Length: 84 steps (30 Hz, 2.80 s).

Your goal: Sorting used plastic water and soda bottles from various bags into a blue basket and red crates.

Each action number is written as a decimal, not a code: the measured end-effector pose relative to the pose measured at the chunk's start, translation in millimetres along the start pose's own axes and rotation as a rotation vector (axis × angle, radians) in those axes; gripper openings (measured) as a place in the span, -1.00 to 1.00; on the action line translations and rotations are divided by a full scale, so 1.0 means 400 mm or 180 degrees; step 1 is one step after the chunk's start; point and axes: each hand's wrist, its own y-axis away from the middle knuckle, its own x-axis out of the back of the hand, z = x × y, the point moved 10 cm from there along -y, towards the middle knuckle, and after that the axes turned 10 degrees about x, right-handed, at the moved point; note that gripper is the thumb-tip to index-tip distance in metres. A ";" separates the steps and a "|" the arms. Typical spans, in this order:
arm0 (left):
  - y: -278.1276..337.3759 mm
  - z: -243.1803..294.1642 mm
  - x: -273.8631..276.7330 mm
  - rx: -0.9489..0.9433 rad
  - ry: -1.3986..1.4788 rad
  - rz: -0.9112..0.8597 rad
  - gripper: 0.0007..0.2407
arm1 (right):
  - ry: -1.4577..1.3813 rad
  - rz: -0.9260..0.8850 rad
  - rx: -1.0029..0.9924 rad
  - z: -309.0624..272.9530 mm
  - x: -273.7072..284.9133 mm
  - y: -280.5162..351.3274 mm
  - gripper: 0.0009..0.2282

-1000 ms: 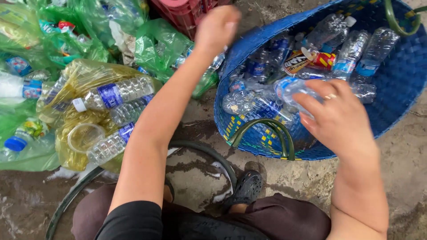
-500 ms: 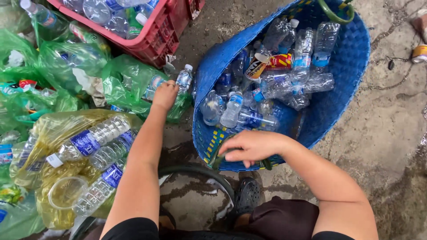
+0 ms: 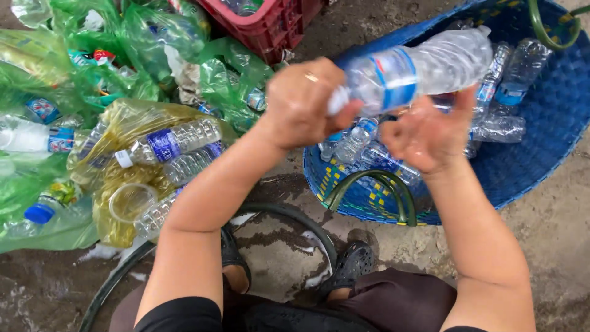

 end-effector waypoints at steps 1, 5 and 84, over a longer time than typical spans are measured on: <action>0.016 -0.007 -0.018 -0.0002 -0.0013 0.0017 -0.75 | 0.0010 -0.0016 -0.0010 -0.021 -0.055 -0.009 -0.10; 0.105 -0.004 -0.163 -0.0294 0.0268 -0.0313 -0.72 | 0.1630 0.1511 0.0401 -0.141 0.142 0.072 -0.23; 0.334 -0.065 -0.602 0.1134 -0.1600 -0.1679 -0.78 | 0.7547 -0.0716 -0.0886 -0.028 0.677 -0.219 -0.57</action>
